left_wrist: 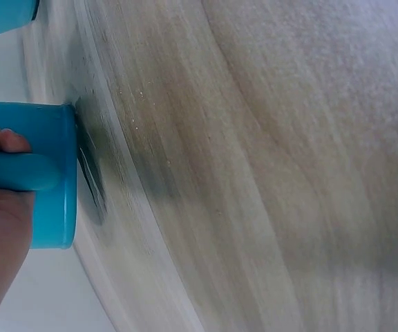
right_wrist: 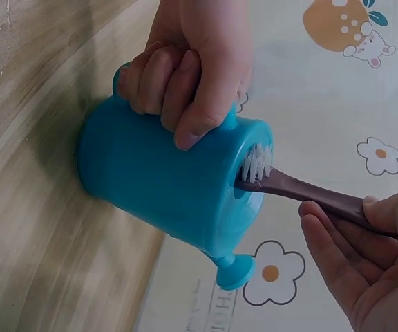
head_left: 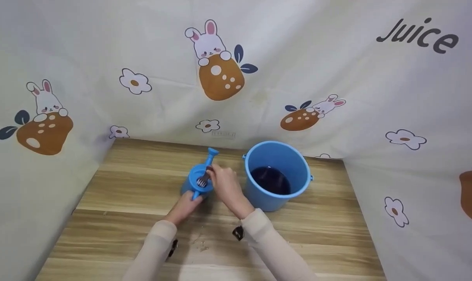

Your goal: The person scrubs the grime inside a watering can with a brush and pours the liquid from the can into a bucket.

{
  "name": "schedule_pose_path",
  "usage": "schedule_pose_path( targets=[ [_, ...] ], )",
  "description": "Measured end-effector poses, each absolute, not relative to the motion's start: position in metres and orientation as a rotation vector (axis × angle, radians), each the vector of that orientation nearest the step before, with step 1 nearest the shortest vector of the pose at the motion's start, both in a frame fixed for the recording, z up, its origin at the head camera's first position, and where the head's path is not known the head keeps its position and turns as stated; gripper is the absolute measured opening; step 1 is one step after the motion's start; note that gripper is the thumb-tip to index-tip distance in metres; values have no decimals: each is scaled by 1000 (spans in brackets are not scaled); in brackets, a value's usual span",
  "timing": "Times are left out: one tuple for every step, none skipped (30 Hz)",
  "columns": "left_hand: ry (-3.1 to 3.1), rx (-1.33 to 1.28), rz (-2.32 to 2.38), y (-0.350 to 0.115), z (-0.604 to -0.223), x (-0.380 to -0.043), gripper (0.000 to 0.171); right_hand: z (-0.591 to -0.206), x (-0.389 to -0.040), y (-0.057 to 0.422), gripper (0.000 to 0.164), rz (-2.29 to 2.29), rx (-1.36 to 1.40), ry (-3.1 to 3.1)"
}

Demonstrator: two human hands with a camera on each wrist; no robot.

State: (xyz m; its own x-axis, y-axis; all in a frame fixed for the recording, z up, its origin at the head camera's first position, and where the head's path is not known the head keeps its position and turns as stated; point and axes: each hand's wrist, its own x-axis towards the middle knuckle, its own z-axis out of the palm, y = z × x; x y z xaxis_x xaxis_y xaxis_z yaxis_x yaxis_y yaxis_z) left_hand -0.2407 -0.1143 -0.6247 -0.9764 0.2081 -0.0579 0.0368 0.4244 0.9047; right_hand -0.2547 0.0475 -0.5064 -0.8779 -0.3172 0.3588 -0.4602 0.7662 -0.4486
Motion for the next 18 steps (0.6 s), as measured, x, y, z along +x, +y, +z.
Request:
schedule_pose_path(
  targets=[
    [2507, 217, 1593, -114, -625, -241, 35, -506, -254, 47, 20, 782, 607, -2701],
    [2507, 217, 1594, -114, -625, -241, 35, -506, -254, 47, 20, 777, 607, -2704],
    [2507, 215, 1595, -114, -625, -240, 35, -506, -254, 47, 20, 772, 608, -2707],
    [2506, 215, 1597, -114, -625, -240, 36, -507, -254, 47, 20, 767, 609, -2709],
    [2506, 215, 1596, -114, -625, -240, 36, -506, -254, 47, 20, 765, 606, -2713],
    [2503, 212, 1594, -114, -625, -240, 36, -506, -254, 48, 19, 762, 605, -2715],
    [2502, 210, 1592, -113, -625, -240, 36, -506, -254, 48, 19, 762, 603, -2718],
    [2503, 208, 1587, -113, -625, -240, 36, -507, -254, 48, 19, 766, 601, -2721],
    [2505, 207, 1584, -113, -625, -241, 36, -507, -254, 48, 19, 768, 598, -2722],
    [2506, 208, 1581, -113, -625, -240, 36, -507, -254, 48, 19, 770, 597, -2724],
    [2506, 208, 1579, -113, -625, -240, 36, -507, -254, 48, 19, 774, 597, -2724],
    [2509, 211, 1577, -114, -625, -240, 36, -507, -254, 48, 19, 780, 596, -2721],
    [2513, 212, 1576, -114, -625, -241, 35, -508, -254, 48, 19, 784, 596, -2719],
    [2518, 214, 1573, -114, -625, -241, 35, -508, -255, 48, 20, 785, 598, -2715],
    [2522, 216, 1573, -114, -625, -241, 36, -508, -255, 48, 20, 782, 603, -2709],
    [2522, 215, 1574, -114, -626, -241, 36, -508, -255, 47, 20, 781, 607, -2703],
    [2525, 216, 1576, -114, -626, -242, 37, -509, -255, 47, 20, 782, 609, -2697],
    [2528, 213, 1573, -115, -626, -242, 37, -509, -255, 47, 20, 786, 610, -2692]
  ],
)
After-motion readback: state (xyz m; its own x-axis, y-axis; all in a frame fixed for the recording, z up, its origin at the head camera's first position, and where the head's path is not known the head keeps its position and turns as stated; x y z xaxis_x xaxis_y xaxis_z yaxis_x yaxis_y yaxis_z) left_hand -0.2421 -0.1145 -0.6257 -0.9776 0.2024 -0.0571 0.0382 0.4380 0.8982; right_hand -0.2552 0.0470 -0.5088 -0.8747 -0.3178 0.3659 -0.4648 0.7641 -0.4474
